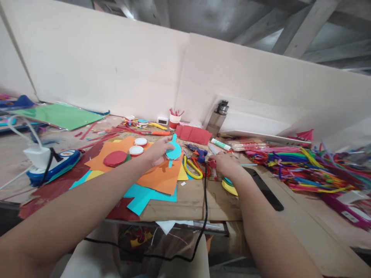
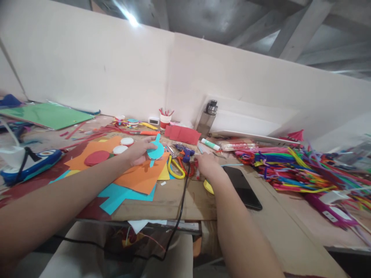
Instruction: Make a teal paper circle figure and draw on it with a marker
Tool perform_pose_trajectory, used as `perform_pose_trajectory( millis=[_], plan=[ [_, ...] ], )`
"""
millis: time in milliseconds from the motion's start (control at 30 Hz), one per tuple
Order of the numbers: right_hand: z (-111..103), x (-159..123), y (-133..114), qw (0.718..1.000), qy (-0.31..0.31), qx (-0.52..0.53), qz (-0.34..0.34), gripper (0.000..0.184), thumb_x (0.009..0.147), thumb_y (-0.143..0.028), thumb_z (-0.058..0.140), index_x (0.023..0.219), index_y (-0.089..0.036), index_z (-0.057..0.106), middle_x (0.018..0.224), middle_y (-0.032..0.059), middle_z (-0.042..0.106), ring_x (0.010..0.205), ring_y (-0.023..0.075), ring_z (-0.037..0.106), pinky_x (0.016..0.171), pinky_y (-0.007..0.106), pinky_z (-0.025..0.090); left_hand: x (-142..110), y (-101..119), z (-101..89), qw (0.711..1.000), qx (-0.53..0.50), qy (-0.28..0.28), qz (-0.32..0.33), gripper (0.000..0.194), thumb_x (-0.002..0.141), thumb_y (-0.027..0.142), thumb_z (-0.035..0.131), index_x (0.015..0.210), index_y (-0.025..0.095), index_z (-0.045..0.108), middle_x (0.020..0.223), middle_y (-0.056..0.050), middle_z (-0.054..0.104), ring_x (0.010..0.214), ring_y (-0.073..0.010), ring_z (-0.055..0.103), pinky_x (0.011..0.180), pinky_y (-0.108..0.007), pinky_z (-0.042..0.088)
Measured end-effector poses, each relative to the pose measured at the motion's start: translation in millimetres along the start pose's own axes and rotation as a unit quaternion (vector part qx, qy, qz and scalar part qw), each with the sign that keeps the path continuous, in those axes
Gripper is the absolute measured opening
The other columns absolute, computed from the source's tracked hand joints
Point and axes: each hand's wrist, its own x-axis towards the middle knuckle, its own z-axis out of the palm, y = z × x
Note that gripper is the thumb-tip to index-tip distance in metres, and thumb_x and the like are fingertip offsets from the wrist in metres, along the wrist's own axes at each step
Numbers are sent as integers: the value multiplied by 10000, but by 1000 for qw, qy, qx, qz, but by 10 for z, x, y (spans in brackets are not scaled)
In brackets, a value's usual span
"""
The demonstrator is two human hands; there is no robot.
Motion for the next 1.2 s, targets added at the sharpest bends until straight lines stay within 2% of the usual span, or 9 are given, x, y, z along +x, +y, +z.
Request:
perform_pose_trajectory(
  millis=[100,233,333,433,633,900,1067,1133,1200],
  plan=[
    [22,51,-15,999,40,27,7,347,931,-220,413,1189,-189,642,1182,178,637,1108,302,596,876,377,431,4,-2,-12,1000,-25,-17,3,282,719,36,583,977,148,567,900,-84,670,802,-225,699,704,-498,609],
    [65,107,-141,993,88,74,-2,369,987,-279,319,1133,-155,635,1124,143,685,1050,218,627,844,284,432,21,-25,-27,998,-43,-31,17,146,765,119,620,908,140,598,905,-100,681,786,-232,704,685,-501,608],
    [109,101,-271,983,111,144,18,385,969,-396,391,1133,-142,629,1092,154,703,988,243,655,788,296,447,28,-51,-24,998,-41,-33,31,161,764,135,643,920,146,603,899,-101,685,787,-245,707,649,-482,610],
    [157,97,-360,969,135,206,22,429,945,-443,443,1213,-142,590,1149,168,688,1019,250,657,793,294,455,18,-65,-10,998,-29,-37,33,177,763,118,632,933,147,596,895,-96,684,795,-248,709,638,-464,611],
    [232,205,-435,970,130,192,78,554,898,-515,461,1255,-98,538,1191,215,654,1110,293,632,840,329,470,-36,-33,31,998,-22,-48,28,222,721,100,633,935,149,598,935,-99,687,822,-247,705,654,-462,612],
    [156,213,-553,964,112,210,117,533,841,-344,523,1288,-58,476,1273,230,594,1152,328,605,865,353,488,-34,-4,23,999,-7,-15,29,252,684,70,628,922,150,604,923,-93,697,828,-241,700,676,-459,615],
    [147,217,-555,956,95,243,136,512,873,-318,496,1323,-78,454,1191,228,640,1095,308,642,836,346,491,-9,76,-51,999,-7,17,39,276,688,81,639,951,157,601,943,-91,704,858,-234,693,727,-490,606],
    [164,251,-518,955,105,251,116,483,886,-325,489,1316,-104,483,1176,206,657,1076,288,648,822,328,490,9,99,-94,999,-9,15,49,260,689,94,640,940,150,598,974,-100,702,868,-234,690,732,-494,604],
    [172,297,-439,959,126,246,61,421,909,-331,465,1281,-149,544,1158,164,679,1053,259,651,813,299,485,31,100,-134,998,-12,16,55,250,697,113,643,940,148,593,980,-104,701,855,-234,692,713,-487,606]
  ],
)
